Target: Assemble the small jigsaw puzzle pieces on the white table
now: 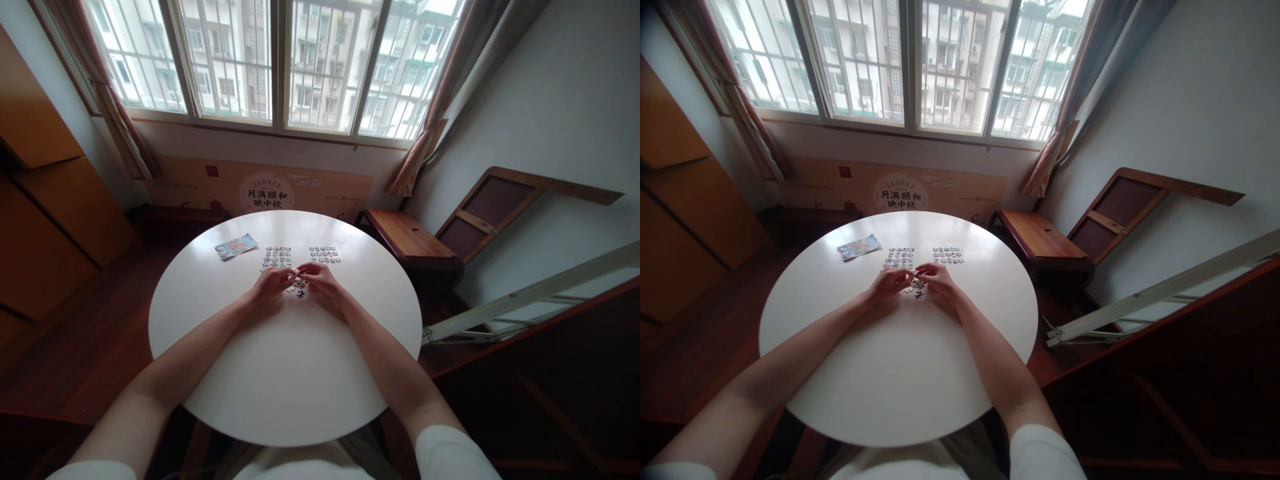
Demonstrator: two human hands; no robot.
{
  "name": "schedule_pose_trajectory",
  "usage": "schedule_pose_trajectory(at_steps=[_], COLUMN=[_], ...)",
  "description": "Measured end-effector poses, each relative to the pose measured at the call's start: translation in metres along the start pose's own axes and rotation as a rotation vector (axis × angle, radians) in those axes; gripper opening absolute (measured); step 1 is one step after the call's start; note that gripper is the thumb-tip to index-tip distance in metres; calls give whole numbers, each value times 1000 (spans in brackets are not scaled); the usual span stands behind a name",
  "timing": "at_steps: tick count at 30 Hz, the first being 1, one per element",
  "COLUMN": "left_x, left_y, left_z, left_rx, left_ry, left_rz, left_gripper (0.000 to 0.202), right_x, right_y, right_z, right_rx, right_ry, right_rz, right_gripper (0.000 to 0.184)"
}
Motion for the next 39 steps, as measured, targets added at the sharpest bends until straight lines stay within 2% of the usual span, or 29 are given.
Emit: schedule_pose_trajectory(at_steps=[12,20,31,39], left_x=[1,2,2,1], left_y=[3,4,6,11], left_z=[-1,-2,-2,-4], left_rx=[-16,-28,-23,-8], left_ry=[-6,-30,-43,-74], left_rz=[86,56,42,38], left_gripper=[22,27,24,20], right_x=[-2,-2,1,0], right_y=[1,-1,0,3], right_z=[1,3,1,1], right_rx=[-8,-20,-63,-119], right_ry=[-5,13,-15,-1], right_rz=[-56,-58,-45,-31], right_gripper=[38,43,32,34])
Point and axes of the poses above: each hand's wrist, its own x-axis towards the middle knuckle, its own z-axis out of the back of the hand, y = z × x, the point moved 2 cm from there along x, towards the middle knuckle
